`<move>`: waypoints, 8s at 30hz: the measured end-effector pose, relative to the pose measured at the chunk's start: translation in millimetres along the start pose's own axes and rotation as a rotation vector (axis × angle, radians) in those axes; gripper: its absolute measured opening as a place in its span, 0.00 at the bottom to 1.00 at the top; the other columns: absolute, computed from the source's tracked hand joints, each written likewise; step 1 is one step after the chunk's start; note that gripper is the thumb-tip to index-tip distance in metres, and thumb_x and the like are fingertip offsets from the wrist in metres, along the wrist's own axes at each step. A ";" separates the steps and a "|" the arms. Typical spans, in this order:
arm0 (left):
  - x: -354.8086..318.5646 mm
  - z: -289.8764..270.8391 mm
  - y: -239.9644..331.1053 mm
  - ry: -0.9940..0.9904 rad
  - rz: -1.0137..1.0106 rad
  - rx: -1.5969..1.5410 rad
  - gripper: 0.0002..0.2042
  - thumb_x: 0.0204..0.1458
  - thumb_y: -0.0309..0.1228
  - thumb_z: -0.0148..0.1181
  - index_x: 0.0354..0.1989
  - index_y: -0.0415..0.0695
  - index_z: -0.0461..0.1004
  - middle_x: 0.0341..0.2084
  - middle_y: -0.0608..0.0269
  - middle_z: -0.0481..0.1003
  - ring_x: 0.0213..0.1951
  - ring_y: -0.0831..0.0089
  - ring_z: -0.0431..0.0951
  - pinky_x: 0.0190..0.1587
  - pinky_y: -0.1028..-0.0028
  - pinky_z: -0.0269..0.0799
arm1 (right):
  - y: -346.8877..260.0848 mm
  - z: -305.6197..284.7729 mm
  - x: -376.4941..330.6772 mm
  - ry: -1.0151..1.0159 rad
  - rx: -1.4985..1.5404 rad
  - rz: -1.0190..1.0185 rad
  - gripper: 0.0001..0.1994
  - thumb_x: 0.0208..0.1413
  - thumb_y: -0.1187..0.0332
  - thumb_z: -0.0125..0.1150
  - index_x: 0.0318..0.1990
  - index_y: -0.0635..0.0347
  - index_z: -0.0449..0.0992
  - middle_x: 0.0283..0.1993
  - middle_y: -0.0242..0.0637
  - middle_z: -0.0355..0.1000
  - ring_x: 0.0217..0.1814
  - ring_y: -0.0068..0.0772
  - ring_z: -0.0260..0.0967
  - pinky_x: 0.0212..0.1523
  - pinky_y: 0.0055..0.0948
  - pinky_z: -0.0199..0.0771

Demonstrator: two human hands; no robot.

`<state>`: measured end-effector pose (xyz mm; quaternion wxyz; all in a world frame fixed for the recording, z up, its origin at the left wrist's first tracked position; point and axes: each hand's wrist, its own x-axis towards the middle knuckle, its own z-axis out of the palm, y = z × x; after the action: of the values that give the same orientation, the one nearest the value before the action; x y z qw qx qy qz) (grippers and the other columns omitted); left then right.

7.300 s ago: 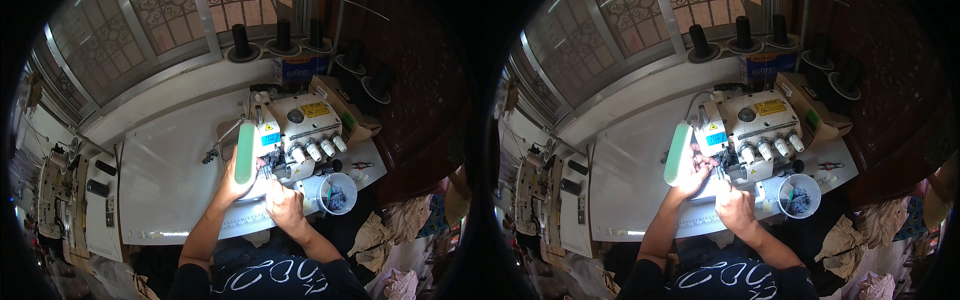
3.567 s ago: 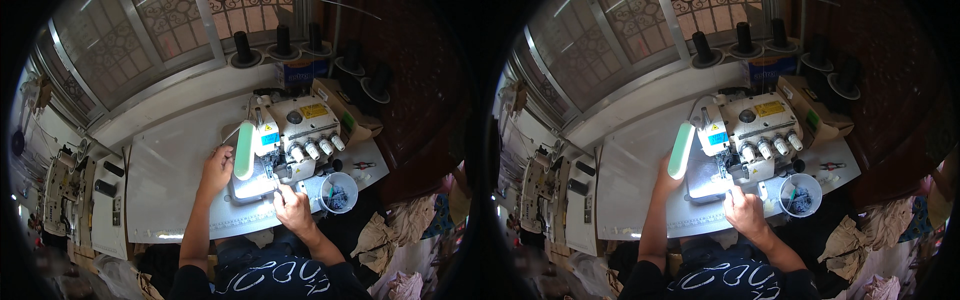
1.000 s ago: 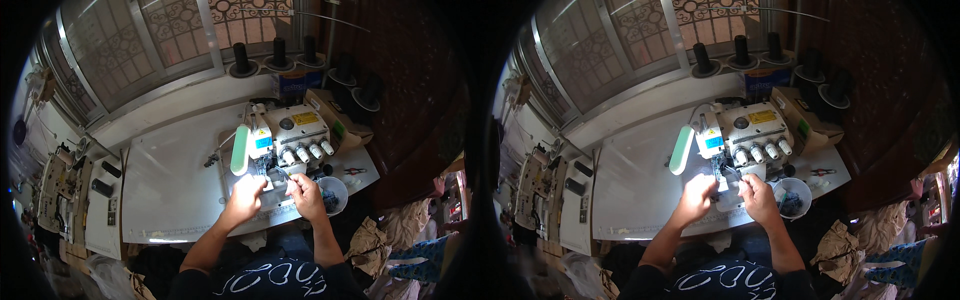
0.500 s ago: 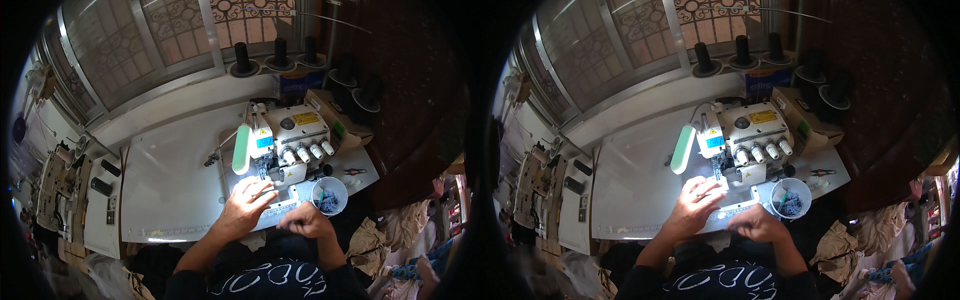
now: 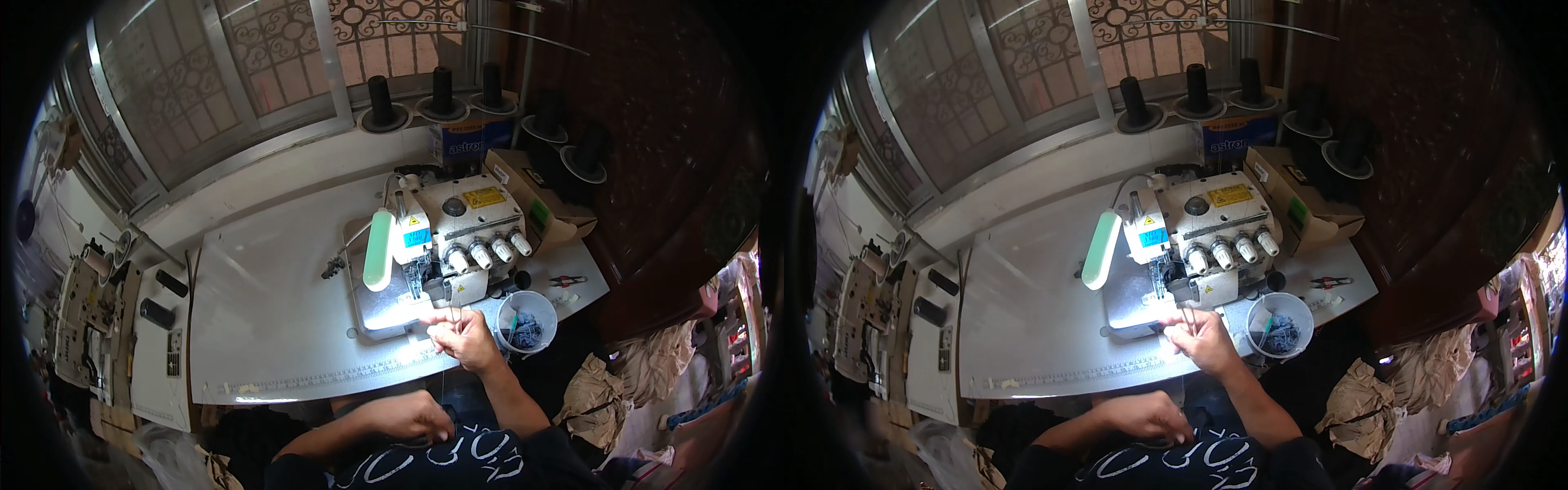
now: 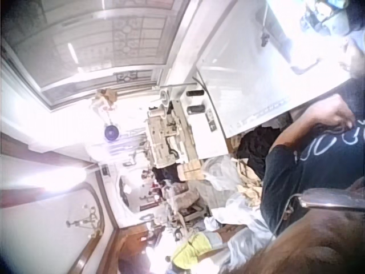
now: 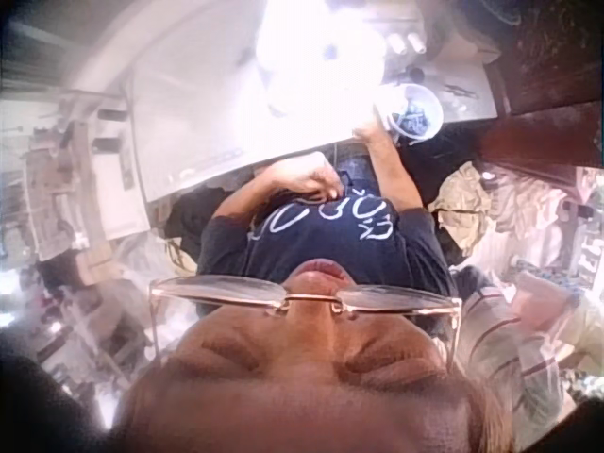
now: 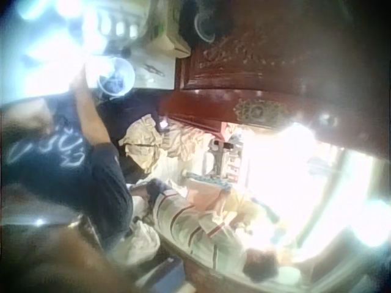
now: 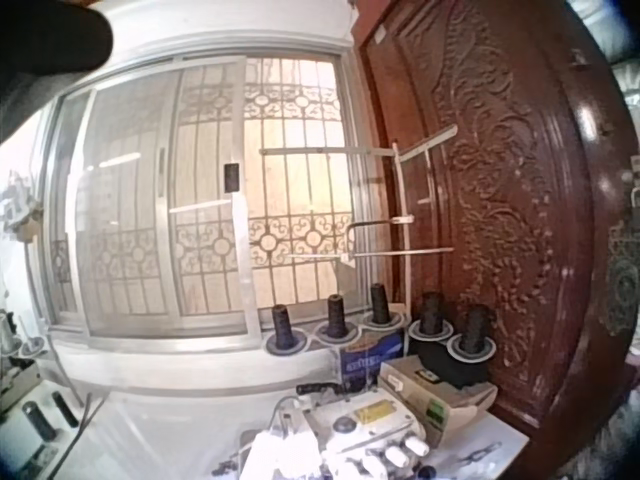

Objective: The person threads an industrial sewing machine by hand, using a pair of snips to trim thread ends and maneuvering the thread through various guides and needles.

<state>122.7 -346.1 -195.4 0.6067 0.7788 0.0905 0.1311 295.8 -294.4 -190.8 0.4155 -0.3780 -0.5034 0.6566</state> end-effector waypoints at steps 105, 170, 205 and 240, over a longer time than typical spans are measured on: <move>8.5 -80.9 21.1 0.626 -0.024 1.306 0.08 0.39 0.18 0.55 0.31 0.41 0.70 0.23 0.59 0.70 0.29 0.61 0.70 0.34 0.66 0.66 | -6.4 -60.9 -20.0 0.524 -0.881 -0.337 0.15 0.43 0.75 0.61 0.42 0.60 0.71 0.39 0.41 0.70 0.36 0.41 0.71 0.35 0.34 0.70; 52.0 -91.2 15.2 0.416 0.089 1.338 0.04 0.47 0.23 0.54 0.32 0.44 0.69 0.26 0.63 0.66 0.30 0.69 0.67 0.38 0.69 0.59 | 35.8 -283.7 -55.4 0.774 -1.514 0.174 0.16 0.45 0.71 0.61 0.40 0.70 0.66 0.38 0.60 0.69 0.46 0.57 0.66 0.45 0.43 0.66; 44.9 -88.1 5.1 0.381 0.047 1.339 0.07 0.45 0.24 0.55 0.34 0.44 0.69 0.26 0.64 0.65 0.30 0.70 0.67 0.37 0.70 0.58 | -7.3 -14.4 -19.0 0.398 -1.218 -0.261 0.10 0.49 0.65 0.55 0.25 0.62 0.69 0.19 0.49 0.70 0.23 0.52 0.71 0.26 0.44 0.71; 32.7 -82.5 1.3 0.844 -0.172 0.505 0.04 0.52 0.24 0.54 0.31 0.36 0.71 0.22 0.56 0.71 0.25 0.65 0.70 0.30 0.71 0.65 | -24.5 -77.3 -54.4 0.488 -1.554 0.127 0.11 0.48 0.67 0.56 0.35 0.66 0.75 0.39 0.50 0.69 0.37 0.49 0.72 0.38 0.40 0.72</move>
<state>127.9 -260.6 -172.1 0.3185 0.7700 0.4210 0.3582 390.6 -314.3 -178.7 0.0948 -0.7184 -0.6878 0.0417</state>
